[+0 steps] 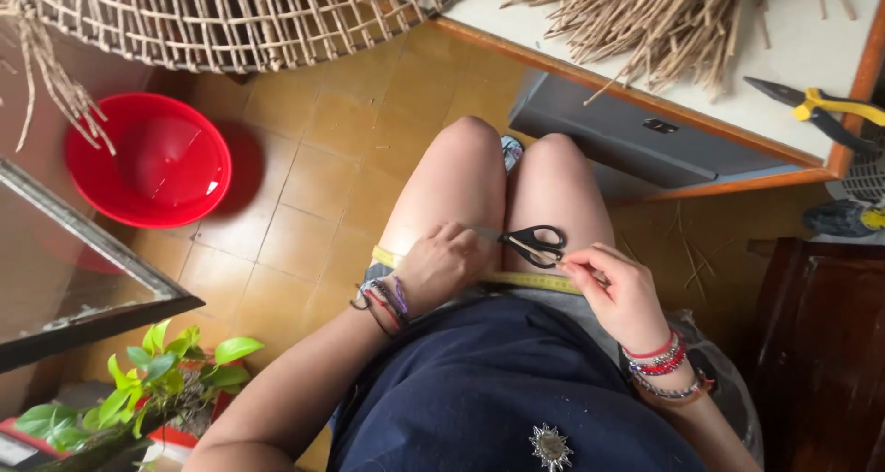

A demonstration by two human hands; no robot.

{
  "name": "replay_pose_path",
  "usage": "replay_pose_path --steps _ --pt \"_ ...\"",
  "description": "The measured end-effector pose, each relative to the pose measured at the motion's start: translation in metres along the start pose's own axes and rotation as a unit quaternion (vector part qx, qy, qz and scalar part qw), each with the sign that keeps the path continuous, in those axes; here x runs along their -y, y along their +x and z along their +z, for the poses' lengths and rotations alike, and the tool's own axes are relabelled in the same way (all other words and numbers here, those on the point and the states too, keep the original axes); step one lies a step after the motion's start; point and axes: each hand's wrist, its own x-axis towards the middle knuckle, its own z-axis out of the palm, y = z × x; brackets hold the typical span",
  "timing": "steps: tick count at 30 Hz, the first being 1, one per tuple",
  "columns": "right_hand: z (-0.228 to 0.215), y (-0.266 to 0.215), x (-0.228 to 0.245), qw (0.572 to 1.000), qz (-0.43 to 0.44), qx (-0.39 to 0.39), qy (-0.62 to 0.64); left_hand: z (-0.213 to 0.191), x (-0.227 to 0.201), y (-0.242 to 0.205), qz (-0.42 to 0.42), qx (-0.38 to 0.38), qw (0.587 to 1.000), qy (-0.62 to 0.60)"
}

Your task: Measuring and cutting wicker strands to a uniform length using a tape measure and scissors.

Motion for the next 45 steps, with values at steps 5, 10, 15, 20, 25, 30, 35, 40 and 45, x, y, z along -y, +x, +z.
replay_pose_path --steps 5,10,15,20,25,30,35,40,45 --pt "0.009 0.016 0.031 0.998 0.031 0.0 0.053 -0.078 -0.031 0.044 -0.028 0.033 0.937 -0.345" --pt "-0.005 -0.002 -0.013 0.997 0.064 -0.006 -0.051 -0.13 0.002 0.049 -0.067 0.065 0.903 -0.42" --pt "-0.041 -0.026 -0.055 0.985 0.116 -0.007 -0.124 -0.138 0.062 0.012 -0.169 0.113 0.881 -0.426" --pt "-0.034 -0.008 -0.013 0.999 0.043 0.018 0.017 -0.152 0.023 0.029 -0.074 0.087 0.899 -0.423" --pt "0.002 0.007 0.014 0.96 -0.034 0.123 0.25 -0.136 -0.01 0.043 -0.014 0.067 0.885 -0.461" --pt "0.002 0.01 -0.008 0.941 -0.041 0.157 0.296 -0.156 0.008 0.031 -0.047 0.052 0.885 -0.46" --pt "-0.011 0.006 -0.006 0.939 -0.018 0.132 0.317 -0.136 0.005 0.023 -0.22 -0.047 0.836 -0.5" --pt "-0.011 0.022 0.034 0.955 -0.031 0.118 0.272 -0.108 -0.032 0.036 -0.272 -0.097 0.66 -0.694" --pt "-0.009 0.025 0.047 0.959 -0.022 0.099 0.266 -0.117 -0.039 0.039 -0.276 -0.112 0.623 -0.724"
